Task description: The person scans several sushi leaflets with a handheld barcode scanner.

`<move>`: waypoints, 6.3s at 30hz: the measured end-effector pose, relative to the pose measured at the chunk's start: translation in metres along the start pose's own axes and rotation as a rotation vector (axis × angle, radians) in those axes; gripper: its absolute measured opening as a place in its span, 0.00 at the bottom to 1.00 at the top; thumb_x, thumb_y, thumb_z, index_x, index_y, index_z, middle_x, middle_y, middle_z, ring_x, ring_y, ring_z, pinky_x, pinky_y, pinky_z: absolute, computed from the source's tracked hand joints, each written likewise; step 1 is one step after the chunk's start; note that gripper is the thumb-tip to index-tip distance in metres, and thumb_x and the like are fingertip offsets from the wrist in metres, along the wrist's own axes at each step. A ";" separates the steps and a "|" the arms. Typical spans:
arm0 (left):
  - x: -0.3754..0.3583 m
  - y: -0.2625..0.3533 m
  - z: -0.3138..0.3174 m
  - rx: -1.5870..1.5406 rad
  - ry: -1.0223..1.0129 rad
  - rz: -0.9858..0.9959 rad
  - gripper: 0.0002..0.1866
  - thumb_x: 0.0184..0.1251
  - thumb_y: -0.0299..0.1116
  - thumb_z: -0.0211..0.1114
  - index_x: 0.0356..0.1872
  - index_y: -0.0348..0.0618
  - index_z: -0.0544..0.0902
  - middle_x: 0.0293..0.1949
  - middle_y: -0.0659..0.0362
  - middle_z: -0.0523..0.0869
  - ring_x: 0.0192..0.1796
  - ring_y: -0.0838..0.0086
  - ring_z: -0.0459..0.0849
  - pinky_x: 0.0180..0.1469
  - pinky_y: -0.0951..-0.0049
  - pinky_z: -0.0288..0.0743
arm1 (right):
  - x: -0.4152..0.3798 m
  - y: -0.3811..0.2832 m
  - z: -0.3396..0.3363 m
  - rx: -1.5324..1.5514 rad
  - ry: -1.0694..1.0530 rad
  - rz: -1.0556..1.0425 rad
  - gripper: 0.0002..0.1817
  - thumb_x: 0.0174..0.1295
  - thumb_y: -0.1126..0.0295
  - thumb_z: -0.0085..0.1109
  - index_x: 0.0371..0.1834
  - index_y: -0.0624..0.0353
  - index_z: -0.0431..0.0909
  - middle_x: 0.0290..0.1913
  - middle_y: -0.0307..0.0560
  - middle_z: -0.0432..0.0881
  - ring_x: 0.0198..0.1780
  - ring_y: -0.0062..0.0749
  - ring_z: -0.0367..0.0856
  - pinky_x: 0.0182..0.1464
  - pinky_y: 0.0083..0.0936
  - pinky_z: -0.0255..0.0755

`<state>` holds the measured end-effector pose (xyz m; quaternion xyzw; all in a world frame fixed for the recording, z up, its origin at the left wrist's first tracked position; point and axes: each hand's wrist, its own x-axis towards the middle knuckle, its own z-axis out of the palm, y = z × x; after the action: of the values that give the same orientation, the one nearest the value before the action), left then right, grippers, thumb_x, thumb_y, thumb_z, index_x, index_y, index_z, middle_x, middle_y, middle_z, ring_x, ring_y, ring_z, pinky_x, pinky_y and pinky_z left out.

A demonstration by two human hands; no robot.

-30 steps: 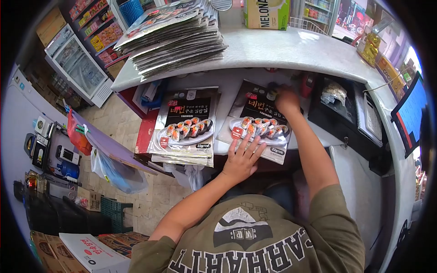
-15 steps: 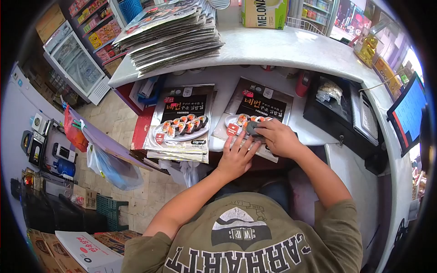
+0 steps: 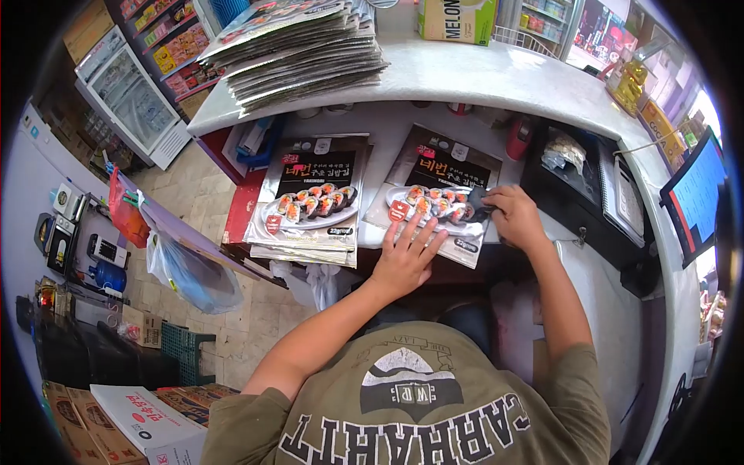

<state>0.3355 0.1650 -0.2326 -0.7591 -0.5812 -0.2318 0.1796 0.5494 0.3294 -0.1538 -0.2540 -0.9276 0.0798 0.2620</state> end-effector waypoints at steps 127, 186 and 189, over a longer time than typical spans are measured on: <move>-0.050 -0.100 -0.131 -0.032 -0.039 -0.250 0.29 0.54 0.23 0.58 0.62 0.51 0.79 0.63 0.57 0.80 0.66 0.61 0.76 0.70 0.54 0.61 | -0.075 0.028 -0.036 0.083 0.132 0.268 0.18 0.51 0.83 0.53 0.44 0.59 0.84 0.50 0.48 0.82 0.52 0.46 0.78 0.58 0.34 0.73; -0.002 -0.008 0.001 -0.044 0.035 0.048 0.51 0.44 0.45 0.74 0.75 0.56 0.61 0.74 0.54 0.62 0.77 0.59 0.58 0.76 0.48 0.44 | 0.022 0.003 0.013 -0.193 0.146 0.123 0.15 0.54 0.78 0.53 0.42 0.56 0.86 0.49 0.47 0.84 0.49 0.47 0.80 0.54 0.39 0.76; -0.001 -0.008 0.001 -0.025 0.001 0.033 0.51 0.44 0.46 0.74 0.75 0.56 0.61 0.74 0.55 0.62 0.77 0.59 0.58 0.76 0.48 0.44 | 0.003 -0.022 0.022 -0.176 0.054 0.063 0.15 0.57 0.75 0.53 0.45 0.58 0.85 0.50 0.49 0.84 0.51 0.47 0.80 0.55 0.39 0.76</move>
<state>0.3273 0.1666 -0.2340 -0.7705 -0.5657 -0.2365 0.1742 0.5261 0.3121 -0.1648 -0.3071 -0.9151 -0.0005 0.2612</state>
